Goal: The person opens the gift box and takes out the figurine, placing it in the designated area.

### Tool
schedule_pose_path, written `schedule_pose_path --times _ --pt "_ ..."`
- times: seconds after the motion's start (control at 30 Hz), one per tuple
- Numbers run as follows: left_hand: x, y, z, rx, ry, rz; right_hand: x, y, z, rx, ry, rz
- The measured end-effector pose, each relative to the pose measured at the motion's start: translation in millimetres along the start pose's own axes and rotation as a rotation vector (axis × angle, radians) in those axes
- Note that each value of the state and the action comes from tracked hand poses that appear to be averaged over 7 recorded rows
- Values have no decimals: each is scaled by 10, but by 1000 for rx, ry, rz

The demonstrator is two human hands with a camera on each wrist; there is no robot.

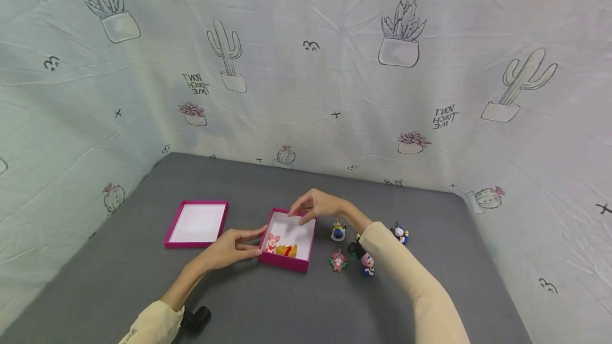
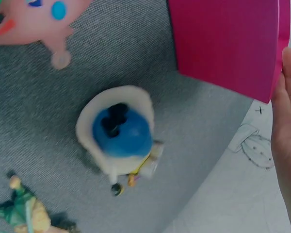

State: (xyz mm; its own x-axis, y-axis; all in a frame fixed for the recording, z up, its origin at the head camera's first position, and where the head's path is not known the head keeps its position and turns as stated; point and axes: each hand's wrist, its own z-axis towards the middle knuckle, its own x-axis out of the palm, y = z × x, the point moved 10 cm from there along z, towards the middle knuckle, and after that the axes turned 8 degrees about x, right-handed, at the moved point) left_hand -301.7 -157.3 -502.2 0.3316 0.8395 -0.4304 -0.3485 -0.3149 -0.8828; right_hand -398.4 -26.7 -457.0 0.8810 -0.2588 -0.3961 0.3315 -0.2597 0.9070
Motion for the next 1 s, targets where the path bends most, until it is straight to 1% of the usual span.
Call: schedule_pose_path --times 0.13,0.23,0.3,0.4,0.57,0.7,0.77,1.0 --pt "6 59 13 -1 1 -34 33 26 58 -40 20 -20" --pt "13 70 11 -9 2 -39 62 3 86 -28 8 -59" --pt "11 71 6 -16 1 -37 102 -33 106 -8 6 -111" --pt "4 66 -3 -26 -2 -38 171 -123 133 56 4 -200" --pt "16 30 -8 -9 5 -50 267 -206 156 132 9 -327" --pt "27 45 -2 0 6 -56 361 -186 168 134 44 -448" --pt "32 58 3 5 8 -59 396 -169 174 132 49 -512" --pt "23 25 15 31 12 -69 469 -93 194 61 30 -679"
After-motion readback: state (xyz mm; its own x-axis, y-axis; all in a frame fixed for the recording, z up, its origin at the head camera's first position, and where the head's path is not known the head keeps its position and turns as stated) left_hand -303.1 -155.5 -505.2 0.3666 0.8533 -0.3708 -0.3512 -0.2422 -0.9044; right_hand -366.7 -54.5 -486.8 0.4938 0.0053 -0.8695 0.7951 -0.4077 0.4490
